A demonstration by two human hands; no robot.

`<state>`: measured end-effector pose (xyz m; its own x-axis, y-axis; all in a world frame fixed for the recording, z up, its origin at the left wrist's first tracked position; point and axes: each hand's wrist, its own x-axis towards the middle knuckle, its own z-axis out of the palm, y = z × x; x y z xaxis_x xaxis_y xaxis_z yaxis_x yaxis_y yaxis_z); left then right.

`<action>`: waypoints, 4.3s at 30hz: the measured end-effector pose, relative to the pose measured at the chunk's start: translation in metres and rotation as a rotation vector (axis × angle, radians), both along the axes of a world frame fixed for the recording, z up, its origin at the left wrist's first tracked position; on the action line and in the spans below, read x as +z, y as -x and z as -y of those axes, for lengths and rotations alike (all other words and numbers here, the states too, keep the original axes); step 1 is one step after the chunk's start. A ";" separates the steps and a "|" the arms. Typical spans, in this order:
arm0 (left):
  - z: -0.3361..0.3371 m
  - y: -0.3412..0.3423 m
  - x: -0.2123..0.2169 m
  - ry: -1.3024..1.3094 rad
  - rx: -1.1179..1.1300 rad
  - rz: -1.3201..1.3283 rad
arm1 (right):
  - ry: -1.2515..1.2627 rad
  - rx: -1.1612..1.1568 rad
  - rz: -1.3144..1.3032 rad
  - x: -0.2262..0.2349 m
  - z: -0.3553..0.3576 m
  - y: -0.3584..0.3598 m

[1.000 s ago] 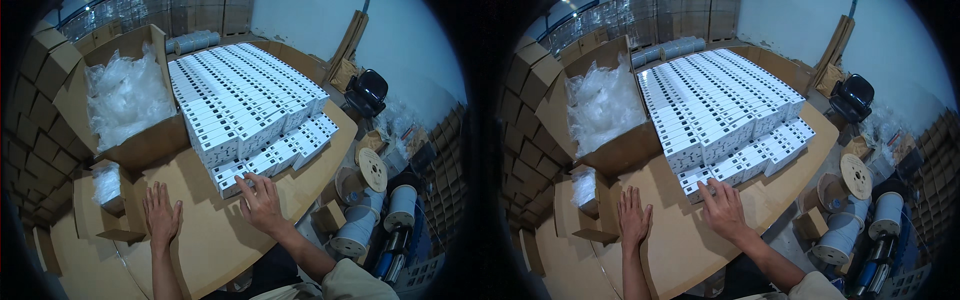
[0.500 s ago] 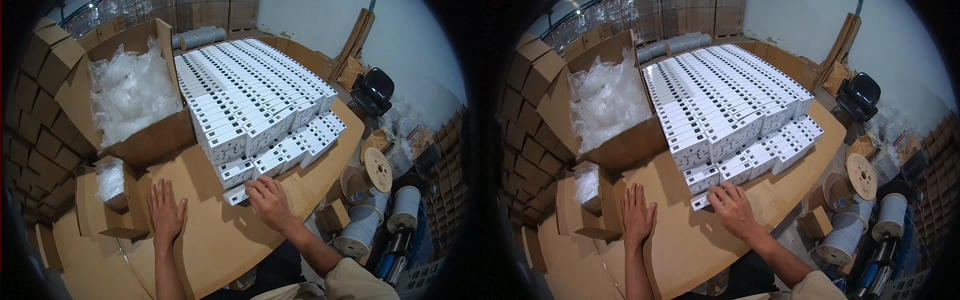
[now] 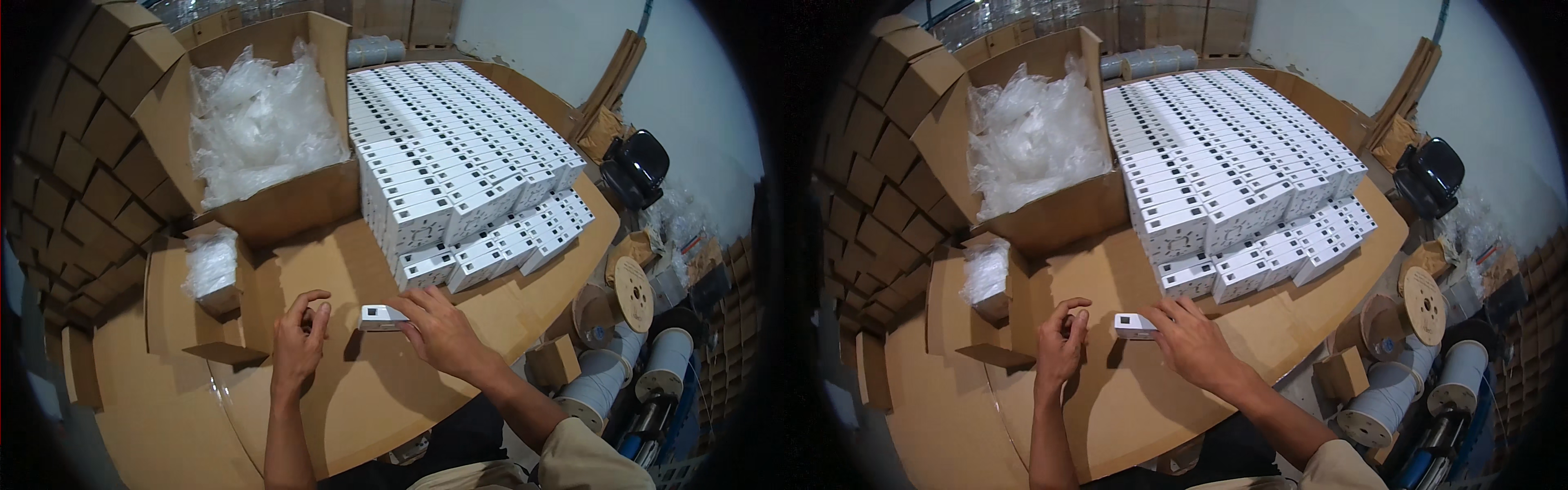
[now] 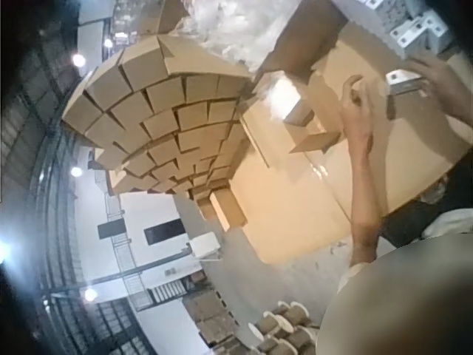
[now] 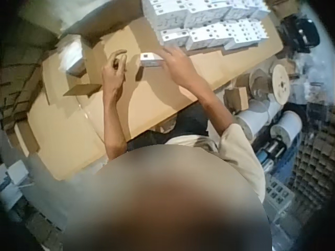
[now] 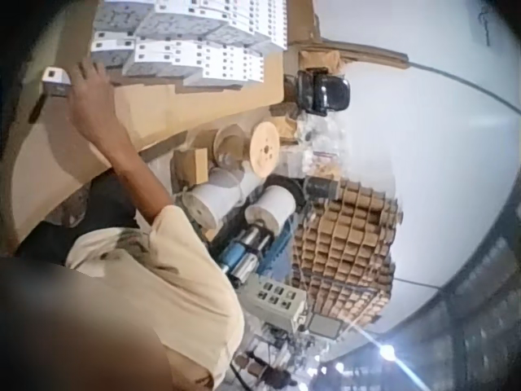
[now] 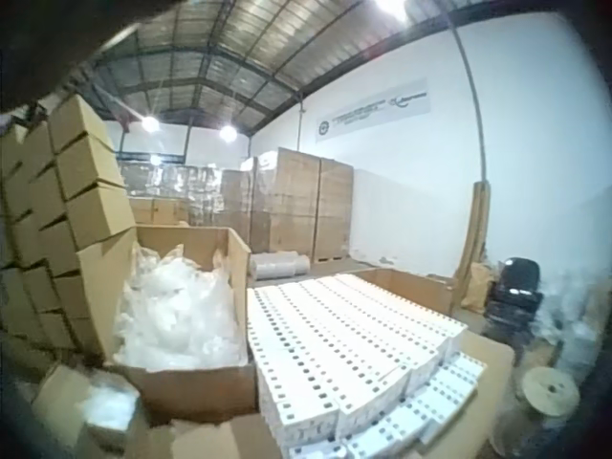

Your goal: Packing small white electronic device boxes into bubble wrap sleeves and then into smaller cardboard boxes.

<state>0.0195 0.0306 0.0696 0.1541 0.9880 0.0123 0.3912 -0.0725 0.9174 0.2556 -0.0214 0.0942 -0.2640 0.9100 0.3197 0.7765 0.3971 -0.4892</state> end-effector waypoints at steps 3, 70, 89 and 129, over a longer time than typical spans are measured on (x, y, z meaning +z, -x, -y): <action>0.001 0.003 0.003 0.201 -0.050 0.256 | 0.011 0.051 -0.031 -0.003 -0.022 0.021; -0.113 -0.001 0.075 -0.857 0.550 -0.155 | -0.082 -0.193 -0.372 -0.104 -0.135 0.078; -0.220 0.068 0.112 -0.569 0.282 -0.494 | 0.019 -0.269 -0.379 -0.087 -0.132 0.074; -0.214 0.062 0.180 -0.816 0.395 -0.020 | 0.029 -0.268 -0.365 -0.086 -0.131 0.074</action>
